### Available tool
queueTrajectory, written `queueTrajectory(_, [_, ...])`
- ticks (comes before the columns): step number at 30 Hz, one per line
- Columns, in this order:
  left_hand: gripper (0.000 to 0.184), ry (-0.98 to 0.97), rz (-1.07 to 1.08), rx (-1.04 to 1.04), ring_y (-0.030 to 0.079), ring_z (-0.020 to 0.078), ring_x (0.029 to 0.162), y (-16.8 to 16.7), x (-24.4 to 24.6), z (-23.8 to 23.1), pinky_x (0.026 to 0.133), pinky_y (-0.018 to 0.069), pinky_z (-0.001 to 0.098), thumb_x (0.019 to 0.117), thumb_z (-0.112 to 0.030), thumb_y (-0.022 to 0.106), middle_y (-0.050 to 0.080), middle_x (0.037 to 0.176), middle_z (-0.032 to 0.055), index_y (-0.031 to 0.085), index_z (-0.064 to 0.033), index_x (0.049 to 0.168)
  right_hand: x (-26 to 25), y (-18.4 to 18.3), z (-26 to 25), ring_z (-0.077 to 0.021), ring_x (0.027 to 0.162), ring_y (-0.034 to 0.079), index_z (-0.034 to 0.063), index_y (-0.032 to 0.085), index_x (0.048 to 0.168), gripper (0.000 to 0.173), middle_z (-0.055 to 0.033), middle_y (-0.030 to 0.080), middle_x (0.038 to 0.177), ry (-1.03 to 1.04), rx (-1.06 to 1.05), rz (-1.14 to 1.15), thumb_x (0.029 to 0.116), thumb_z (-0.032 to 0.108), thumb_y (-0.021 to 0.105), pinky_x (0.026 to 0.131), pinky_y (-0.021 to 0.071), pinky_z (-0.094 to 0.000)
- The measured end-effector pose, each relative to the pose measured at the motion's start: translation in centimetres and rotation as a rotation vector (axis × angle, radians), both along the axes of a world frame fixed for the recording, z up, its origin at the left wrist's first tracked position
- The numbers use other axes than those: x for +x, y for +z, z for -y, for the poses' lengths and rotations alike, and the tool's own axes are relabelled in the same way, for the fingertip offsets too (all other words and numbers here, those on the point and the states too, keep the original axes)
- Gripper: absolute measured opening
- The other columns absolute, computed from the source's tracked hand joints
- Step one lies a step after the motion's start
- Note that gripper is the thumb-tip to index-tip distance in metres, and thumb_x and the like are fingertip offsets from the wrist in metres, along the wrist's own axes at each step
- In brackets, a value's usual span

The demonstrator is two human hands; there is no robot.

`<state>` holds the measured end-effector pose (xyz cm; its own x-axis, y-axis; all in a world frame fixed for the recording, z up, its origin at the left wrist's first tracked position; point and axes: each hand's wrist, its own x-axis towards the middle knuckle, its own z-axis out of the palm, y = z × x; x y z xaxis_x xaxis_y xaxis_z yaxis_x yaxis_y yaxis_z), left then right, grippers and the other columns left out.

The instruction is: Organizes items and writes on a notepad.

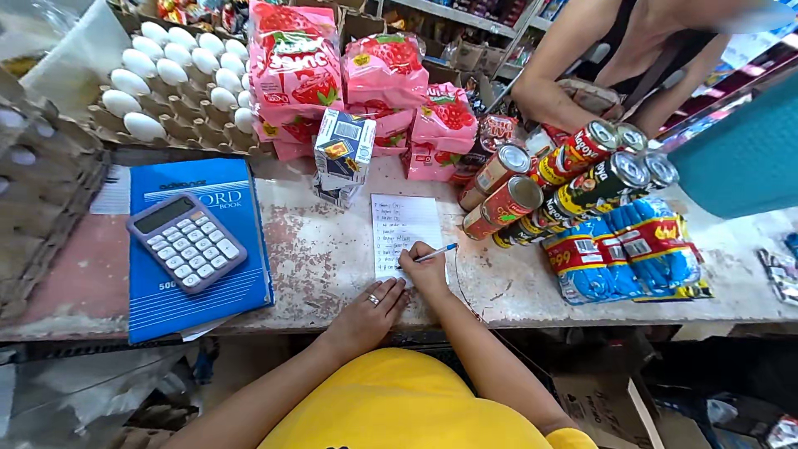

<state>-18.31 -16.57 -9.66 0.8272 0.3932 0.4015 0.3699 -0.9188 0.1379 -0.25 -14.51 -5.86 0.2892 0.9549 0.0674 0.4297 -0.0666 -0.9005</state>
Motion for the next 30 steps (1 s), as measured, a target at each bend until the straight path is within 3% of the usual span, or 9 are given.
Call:
queueTrajectory(17, [0.037, -0.004, -0.002, 0.038, 0.061, 0.0322, 0.129, -0.3, 0.1, -0.1, 0.108, 0.0499, 0.0444, 0.0994, -0.001, 0.050, 0.061, 0.142, 0.0177, 0.062, -0.0016, 0.135, 0.3, -0.2, -0.3, -0.0033, 0.049, 0.044, 0.0080, 0.049, 0.062, 0.033, 0.0037, 0.047, 0.053, -0.013, -0.009, -0.006, 0.0888, 0.004, 0.068, 0.050, 0.0392, -0.0224])
queueTrajectory(20, [0.040, -0.020, 0.008, 0.010, 0.060, 0.0343, 0.130, -0.4, 0.0, -0.1, 0.108, 0.0497, 0.0454, 0.0970, -0.003, 0.055, 0.060, 0.143, 0.0184, 0.061, -0.0010, 0.136, 1.2, 0.1, -0.2, -0.0039, 0.050, 0.051, 0.0059, 0.052, 0.068, 0.028, 0.0027, 0.052, 0.056, -0.065, 0.032, -0.295, 0.0909, 0.002, 0.067, 0.052, 0.0452, -0.0208])
queueTrajectory(22, [0.046, -0.035, 0.007, -0.017, 0.058, 0.0362, 0.132, -0.4, -0.1, -0.2, 0.109, 0.0486, 0.0466, 0.0940, -0.014, 0.063, 0.059, 0.144, 0.0195, 0.060, 0.0003, 0.138, 1.9, 0.6, 0.8, -0.0059, 0.054, 0.056, 0.0045, 0.056, 0.079, 0.021, 0.0002, 0.060, 0.063, -0.141, 0.101, -0.514, 0.0985, 0.004, 0.062, 0.054, 0.0493, -0.0212])
queueTrajectory(24, [0.053, -0.051, 0.008, -0.027, 0.057, 0.0366, 0.133, -0.5, -0.2, -0.5, 0.110, 0.0472, 0.0467, 0.0937, -0.028, 0.064, 0.058, 0.145, 0.0192, 0.060, 0.0000, 0.138, 2.9, 1.4, 3.3, -0.0049, 0.059, 0.057, 0.0016, 0.062, 0.094, 0.015, -0.0011, 0.066, 0.075, -0.232, 0.160, -0.562, 0.1045, 0.008, 0.054, 0.058, 0.0503, -0.0208])
queueTrajectory(27, [0.065, -0.077, 0.020, -0.051, 0.057, 0.0377, 0.133, -0.5, -0.4, -0.7, 0.110, 0.0470, 0.0490, 0.0901, -0.048, 0.064, 0.059, 0.144, 0.0188, 0.062, -0.0013, 0.136, 5.8, 2.0, 9.4, -0.0031, 0.064, 0.059, -0.0008, 0.066, 0.104, 0.022, 0.0004, 0.068, 0.082, -0.537, 0.253, -0.427, 0.1063, 0.010, 0.047, 0.064, 0.0524, -0.0218])
queueTrajectory(30, [0.063, -0.108, 0.024, -0.047, 0.059, 0.0373, 0.131, -0.2, 0.0, -0.9, 0.104, 0.0487, 0.0564, 0.0860, -0.048, 0.069, 0.061, 0.143, 0.0158, 0.065, -0.0061, 0.133, 11.0, 1.5, 17.7, -0.0069, 0.065, 0.062, -0.0044, 0.058, 0.115, 0.031, -0.0011, 0.066, 0.083, -1.004, 0.335, -0.306, 0.1102, 0.018, 0.038, 0.065, 0.0565, -0.0269])
